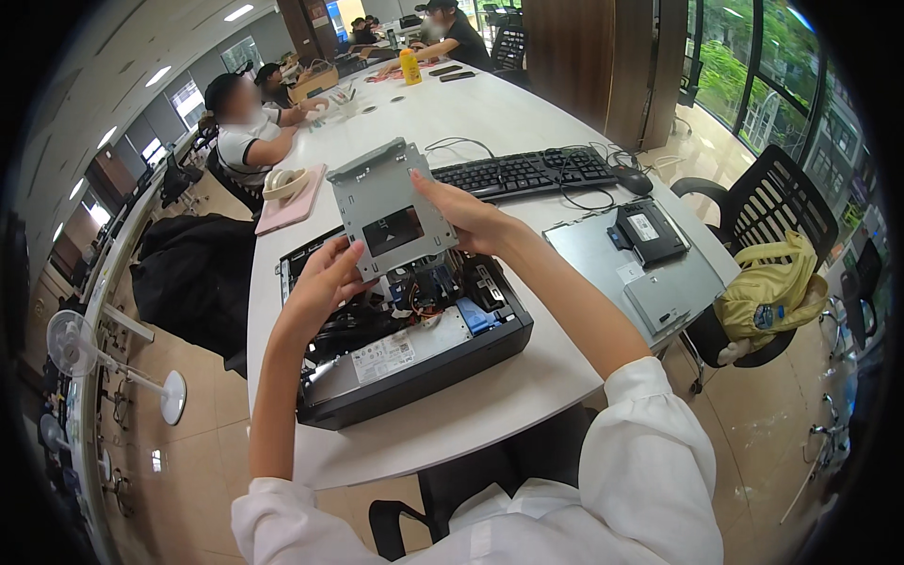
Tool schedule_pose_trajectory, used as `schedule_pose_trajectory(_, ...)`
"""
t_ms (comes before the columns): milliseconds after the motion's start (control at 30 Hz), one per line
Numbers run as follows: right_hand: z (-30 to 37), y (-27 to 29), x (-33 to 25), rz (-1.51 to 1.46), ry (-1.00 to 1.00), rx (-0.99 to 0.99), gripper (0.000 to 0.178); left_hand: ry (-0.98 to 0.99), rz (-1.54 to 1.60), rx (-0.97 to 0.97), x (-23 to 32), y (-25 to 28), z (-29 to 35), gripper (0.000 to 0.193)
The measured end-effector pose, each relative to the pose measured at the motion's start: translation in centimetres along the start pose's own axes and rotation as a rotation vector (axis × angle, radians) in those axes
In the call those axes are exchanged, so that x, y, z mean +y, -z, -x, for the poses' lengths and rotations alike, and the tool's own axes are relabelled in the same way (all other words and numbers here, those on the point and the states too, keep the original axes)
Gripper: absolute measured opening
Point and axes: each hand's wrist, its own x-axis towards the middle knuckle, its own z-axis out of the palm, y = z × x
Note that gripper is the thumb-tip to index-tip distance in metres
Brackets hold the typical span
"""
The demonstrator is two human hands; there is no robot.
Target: The person installs a storage drive into a computer case. They plug cables into the internal components of the computer, handle a solid-state drive, and then place the drive bracket into its slot inside the chassis.
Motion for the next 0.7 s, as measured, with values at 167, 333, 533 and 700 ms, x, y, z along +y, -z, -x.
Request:
schedule_pose_trajectory(167, -0.8, 0.3, 0.5, 0.071, -0.006, -0.039, 0.068, 0.083, 0.031, -0.009, 0.3, 0.5, -2.6, 0.053)
schedule_pose_trajectory(333, -0.4, 0.0, 0.4, 0.080, -0.015, -0.034, 0.070, 0.065, 0.132, 0.023, -1.0, 0.2, -3.5, 0.050)
schedule_pose_trajectory(533, -1.2, 0.7, 0.8, 0.152, -0.062, -0.064, 0.059, 0.139, 0.217, -0.042, -2.1, 0.8, -3.4, 0.047)
schedule_pose_trajectory(700, -1.9, 1.7, 1.9, 0.435, 0.098, 0.102, 0.046, 0.163, 0.064, 0.013, -2.6, 0.1, -3.6, 0.041)
